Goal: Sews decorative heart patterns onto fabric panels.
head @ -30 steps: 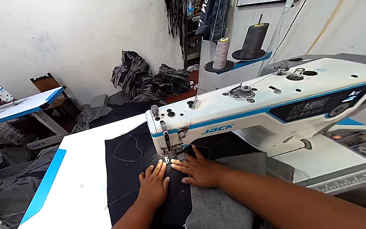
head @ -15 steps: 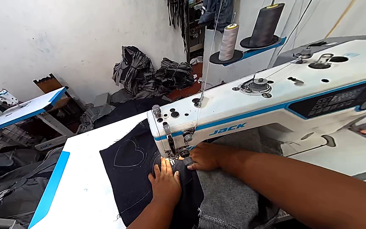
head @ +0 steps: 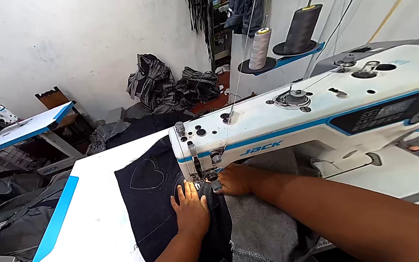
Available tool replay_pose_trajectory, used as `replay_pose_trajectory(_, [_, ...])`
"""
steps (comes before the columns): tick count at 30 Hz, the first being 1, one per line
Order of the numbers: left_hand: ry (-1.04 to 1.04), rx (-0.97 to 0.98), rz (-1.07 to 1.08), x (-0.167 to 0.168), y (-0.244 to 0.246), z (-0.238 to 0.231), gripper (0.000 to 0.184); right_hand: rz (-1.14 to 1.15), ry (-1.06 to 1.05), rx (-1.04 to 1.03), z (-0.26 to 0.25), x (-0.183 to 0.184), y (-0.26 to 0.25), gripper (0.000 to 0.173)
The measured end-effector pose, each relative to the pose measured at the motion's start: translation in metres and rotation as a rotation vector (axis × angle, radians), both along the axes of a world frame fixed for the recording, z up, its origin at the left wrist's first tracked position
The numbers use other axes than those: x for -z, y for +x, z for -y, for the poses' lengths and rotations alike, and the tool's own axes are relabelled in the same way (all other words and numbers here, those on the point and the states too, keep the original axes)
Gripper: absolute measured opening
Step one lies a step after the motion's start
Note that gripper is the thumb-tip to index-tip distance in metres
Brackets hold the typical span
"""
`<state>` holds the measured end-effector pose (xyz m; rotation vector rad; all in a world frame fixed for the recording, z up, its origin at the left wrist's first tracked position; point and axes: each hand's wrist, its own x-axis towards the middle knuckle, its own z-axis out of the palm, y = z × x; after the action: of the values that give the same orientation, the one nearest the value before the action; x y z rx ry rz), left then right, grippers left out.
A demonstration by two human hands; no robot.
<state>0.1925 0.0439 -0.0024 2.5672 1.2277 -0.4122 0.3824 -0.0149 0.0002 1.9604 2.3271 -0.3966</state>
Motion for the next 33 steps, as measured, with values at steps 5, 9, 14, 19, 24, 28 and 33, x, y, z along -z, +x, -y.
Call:
replay_pose_trajectory(5, [-0.002, 0.29, 0.022, 0.005, -0.019, -0.041, 0.063, -0.106, -0.014, 0.165, 0.026, 0.011, -0.024, 0.053])
replay_pose_trajectory(9, [-0.031, 0.622, 0.027, 0.008, -0.024, -0.094, 0.061, -0.16, -0.01, 0.337, 0.049, 0.015, -0.073, 0.056])
replay_pose_trajectory(14, [0.008, 0.928, 0.131, 0.012, -0.02, -0.134, 0.061, -0.073, 0.241, 0.47, 0.052, 0.03, -0.12, 0.057])
replay_pose_trajectory(19, [0.013, 0.935, 0.109, 0.01, -0.02, -0.134, 0.063, -0.081, 0.196, 0.45, 0.051, 0.028, -0.114, 0.059])
replay_pose_trajectory(24, [0.02, 0.827, 0.085, 0.006, -0.021, -0.129, 0.061, -0.154, 0.056, 0.401, 0.041, 0.022, -0.091, 0.063])
replay_pose_trajectory(28, [0.04, 0.712, 0.074, 0.006, -0.02, -0.124, 0.06, -0.189, -0.027, 0.333, 0.031, 0.017, -0.068, 0.063])
replay_pose_trajectory(33, [0.065, 0.447, 0.039, 0.01, -0.021, -0.106, 0.066, -0.195, 0.041, 0.145, 0.018, 0.015, -0.031, 0.056])
